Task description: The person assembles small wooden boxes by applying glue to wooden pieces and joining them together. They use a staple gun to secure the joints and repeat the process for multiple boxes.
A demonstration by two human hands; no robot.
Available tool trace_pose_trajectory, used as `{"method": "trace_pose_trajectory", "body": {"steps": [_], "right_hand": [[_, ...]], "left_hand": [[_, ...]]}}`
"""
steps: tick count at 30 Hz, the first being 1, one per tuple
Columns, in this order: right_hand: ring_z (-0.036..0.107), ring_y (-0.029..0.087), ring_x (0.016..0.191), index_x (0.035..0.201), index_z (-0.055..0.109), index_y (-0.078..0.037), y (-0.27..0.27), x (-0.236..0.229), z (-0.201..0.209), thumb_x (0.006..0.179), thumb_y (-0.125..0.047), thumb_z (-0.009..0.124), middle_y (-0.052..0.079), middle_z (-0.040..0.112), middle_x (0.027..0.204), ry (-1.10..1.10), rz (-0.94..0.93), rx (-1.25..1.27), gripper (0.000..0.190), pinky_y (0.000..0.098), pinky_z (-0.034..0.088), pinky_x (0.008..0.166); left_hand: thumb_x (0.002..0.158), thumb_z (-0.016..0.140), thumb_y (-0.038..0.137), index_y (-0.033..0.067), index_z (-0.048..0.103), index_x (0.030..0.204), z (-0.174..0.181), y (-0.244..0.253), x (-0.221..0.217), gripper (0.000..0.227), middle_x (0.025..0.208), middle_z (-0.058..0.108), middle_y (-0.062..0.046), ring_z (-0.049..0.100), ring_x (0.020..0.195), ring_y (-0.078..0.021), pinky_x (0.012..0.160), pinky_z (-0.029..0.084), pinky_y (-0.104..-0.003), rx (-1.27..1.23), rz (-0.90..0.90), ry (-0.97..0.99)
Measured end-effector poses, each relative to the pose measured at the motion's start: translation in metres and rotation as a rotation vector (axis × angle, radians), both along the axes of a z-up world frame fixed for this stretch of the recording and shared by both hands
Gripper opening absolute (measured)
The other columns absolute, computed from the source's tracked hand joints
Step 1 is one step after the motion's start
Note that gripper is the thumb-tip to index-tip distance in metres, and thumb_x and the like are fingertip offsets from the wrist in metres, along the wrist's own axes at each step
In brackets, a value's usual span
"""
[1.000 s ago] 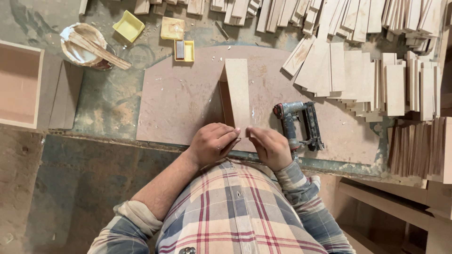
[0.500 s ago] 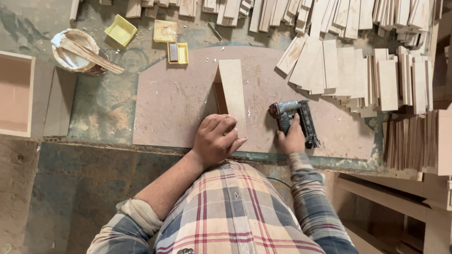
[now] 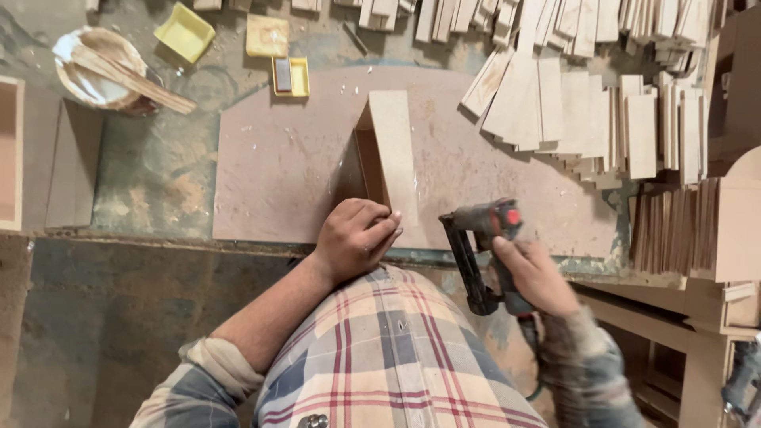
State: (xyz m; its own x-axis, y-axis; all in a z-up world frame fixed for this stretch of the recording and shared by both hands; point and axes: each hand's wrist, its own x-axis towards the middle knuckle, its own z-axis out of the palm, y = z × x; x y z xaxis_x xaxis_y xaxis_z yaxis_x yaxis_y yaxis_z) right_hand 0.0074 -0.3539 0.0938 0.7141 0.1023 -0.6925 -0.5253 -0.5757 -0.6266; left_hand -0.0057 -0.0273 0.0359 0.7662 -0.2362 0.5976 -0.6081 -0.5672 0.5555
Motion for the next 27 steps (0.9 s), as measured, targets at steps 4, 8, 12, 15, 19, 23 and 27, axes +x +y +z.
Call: {"method": "trace_pose_trajectory", "body": {"steps": [4, 8, 12, 15, 19, 23, 27], "right_hand": [[0.05, 0.011, 0.054, 0.08, 0.065, 0.001, 0.018, -0.004, 0.067, 0.106, -0.037, 0.048, 0.003, 0.058, 0.062, -0.065, 0.094, 0.149, 0.049, 0.0298, 0.043, 0.049], [0.05, 0.012, 0.054, 0.075, 0.064, 0.0, 0.046, 0.003, 0.094, 0.104, -0.039, 0.048, 0.004, 0.059, 0.06, -0.022, 0.16, 0.07, 0.051, 0.0307, 0.044, 0.049], [0.051, 0.012, 0.054, 0.074, 0.064, 0.002, 0.06, 0.007, 0.099, 0.105, -0.04, 0.048, 0.005, 0.059, 0.059, 0.007, 0.183, 0.045, 0.054, 0.031, 0.045, 0.049], [0.05, 0.012, 0.055, 0.08, 0.061, 0.0, 0.059, 0.003, 0.099, 0.104, -0.039, 0.049, 0.004, 0.058, 0.06, -0.004, 0.144, 0.079, 0.048, 0.0307, 0.045, 0.049], [0.05, 0.012, 0.055, 0.078, 0.062, 0.002, 0.055, -0.002, 0.096, 0.104, -0.038, 0.05, 0.004, 0.058, 0.06, -0.009, 0.145, 0.034, 0.049, 0.0312, 0.044, 0.049], [0.053, 0.012, 0.054, 0.08, 0.064, 0.001, 0.052, -0.005, 0.096, 0.103, -0.038, 0.049, 0.005, 0.062, 0.06, -0.047, 0.104, 0.051, 0.048, 0.0307, 0.047, 0.049], [0.052, 0.012, 0.055, 0.081, 0.063, 0.002, 0.052, -0.006, 0.094, 0.103, -0.037, 0.052, 0.006, 0.061, 0.063, -0.007, 0.051, 0.108, 0.046, 0.0317, 0.045, 0.049]], "left_hand": [[0.091, 0.079, 0.007, 0.0019, 0.074, 0.098, -0.007, -0.004, 0.002, 0.011, 0.091, 0.071, -0.007, 0.069, 0.084, -0.0219, 0.077, 0.057, -0.034, -0.075, -0.054, 0.005], [0.091, 0.077, 0.005, 0.0003, 0.073, 0.098, -0.007, -0.006, 0.004, 0.01, 0.088, 0.071, -0.009, 0.07, 0.082, -0.0227, 0.075, 0.058, -0.034, -0.097, -0.084, -0.012], [0.092, 0.077, 0.005, 0.0016, 0.073, 0.095, -0.008, -0.005, 0.007, 0.006, 0.087, 0.071, -0.008, 0.07, 0.081, -0.0216, 0.074, 0.058, -0.033, -0.091, -0.089, -0.024], [0.092, 0.076, 0.005, 0.0015, 0.073, 0.095, -0.012, -0.008, 0.005, 0.005, 0.085, 0.071, -0.008, 0.07, 0.079, -0.0212, 0.072, 0.058, -0.032, -0.094, -0.086, -0.035], [0.093, 0.077, 0.005, 0.0021, 0.073, 0.093, -0.019, -0.009, 0.005, 0.005, 0.084, 0.07, -0.007, 0.069, 0.078, -0.0205, 0.071, 0.057, -0.032, -0.092, -0.082, -0.032], [0.093, 0.08, 0.01, 0.0039, 0.075, 0.1, -0.028, -0.006, 0.006, 0.011, 0.093, 0.068, -0.007, 0.067, 0.089, -0.019, 0.082, 0.059, -0.033, -0.036, -0.111, 0.008], [0.086, 0.082, 0.022, 0.0092, 0.074, 0.107, -0.034, -0.001, 0.002, 0.026, 0.122, 0.066, -0.012, 0.059, 0.122, -0.0247, 0.106, 0.048, -0.04, -0.025, -0.077, -0.008]]}}
